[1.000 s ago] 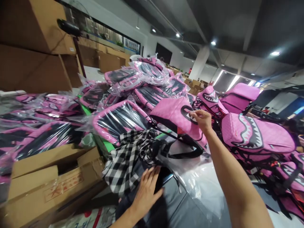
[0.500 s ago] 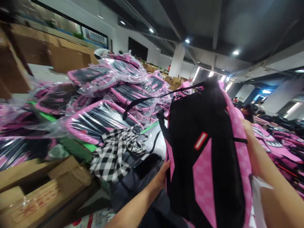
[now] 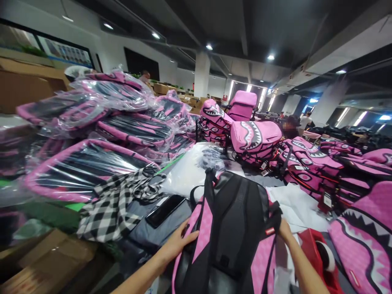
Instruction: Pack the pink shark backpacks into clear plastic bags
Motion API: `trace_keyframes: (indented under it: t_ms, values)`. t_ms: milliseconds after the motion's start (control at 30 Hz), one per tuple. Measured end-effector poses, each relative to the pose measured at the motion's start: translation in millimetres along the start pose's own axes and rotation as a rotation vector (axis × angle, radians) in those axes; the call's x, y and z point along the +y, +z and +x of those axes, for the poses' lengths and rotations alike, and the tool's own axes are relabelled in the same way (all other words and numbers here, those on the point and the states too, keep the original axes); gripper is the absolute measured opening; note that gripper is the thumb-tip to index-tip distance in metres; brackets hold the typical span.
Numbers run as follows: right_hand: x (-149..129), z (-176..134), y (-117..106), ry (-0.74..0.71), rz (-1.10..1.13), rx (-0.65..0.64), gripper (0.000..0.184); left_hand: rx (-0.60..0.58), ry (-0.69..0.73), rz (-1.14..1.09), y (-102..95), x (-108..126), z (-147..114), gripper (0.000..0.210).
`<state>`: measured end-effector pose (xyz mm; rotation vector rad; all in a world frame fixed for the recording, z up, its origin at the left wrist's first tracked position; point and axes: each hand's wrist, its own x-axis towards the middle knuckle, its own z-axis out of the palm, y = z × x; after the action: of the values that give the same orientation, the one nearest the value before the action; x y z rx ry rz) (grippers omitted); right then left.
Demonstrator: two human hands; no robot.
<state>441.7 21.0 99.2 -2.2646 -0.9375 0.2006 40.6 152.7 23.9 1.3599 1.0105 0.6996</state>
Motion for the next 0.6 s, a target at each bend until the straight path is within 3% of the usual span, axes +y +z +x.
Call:
trace_keyframes:
  t_ms: [67, 133, 200, 267, 300, 333, 433, 500, 600]
  values:
    - [16, 3, -4, 0.078, 0.013, -0.065, 0.018, 0.049, 0.179, 0.3, -10.5, 6, 6, 0.06]
    - [24, -3, -11, 0.074, 0.022, -0.008, 0.021, 0.095, 0.341, 0.459, -15.0, 30, 21, 0.046]
    - [17, -15, -15, -0.087, 0.011, 0.201, 0.03, 0.161, 0.396, 0.462, -10.3, 67, 51, 0.037]
    - [-6, -29, -13, -0.362, -0.003, 0.397, 0.037, 0.253, 0.324, 0.423, 1.3, 106, 92, 0.036]
    - [-22, -36, -9, -0.502, -0.006, 0.425, 0.036, 0.266, 0.295, 0.414, 8.0, 123, 114, 0.037]
    - [-39, -41, -2, -0.623, -0.012, 0.381, 0.033, 0.267, 0.254, 0.404, 14.3, 137, 135, 0.036]
    - [-90, -42, 26, -0.893, -0.066, 0.073, 0.024, 0.213, 0.132, 0.35, 25.7, 158, 185, 0.029]
    - [-123, -29, 50, -0.976, -0.102, -0.074, 0.029, 0.169, 0.088, 0.284, 25.9, 159, 200, 0.026]
    - [-173, 6, 84, -1.003, -0.099, -0.097, 0.054, 0.099, 0.082, 0.132, 20.3, 153, 199, 0.024]
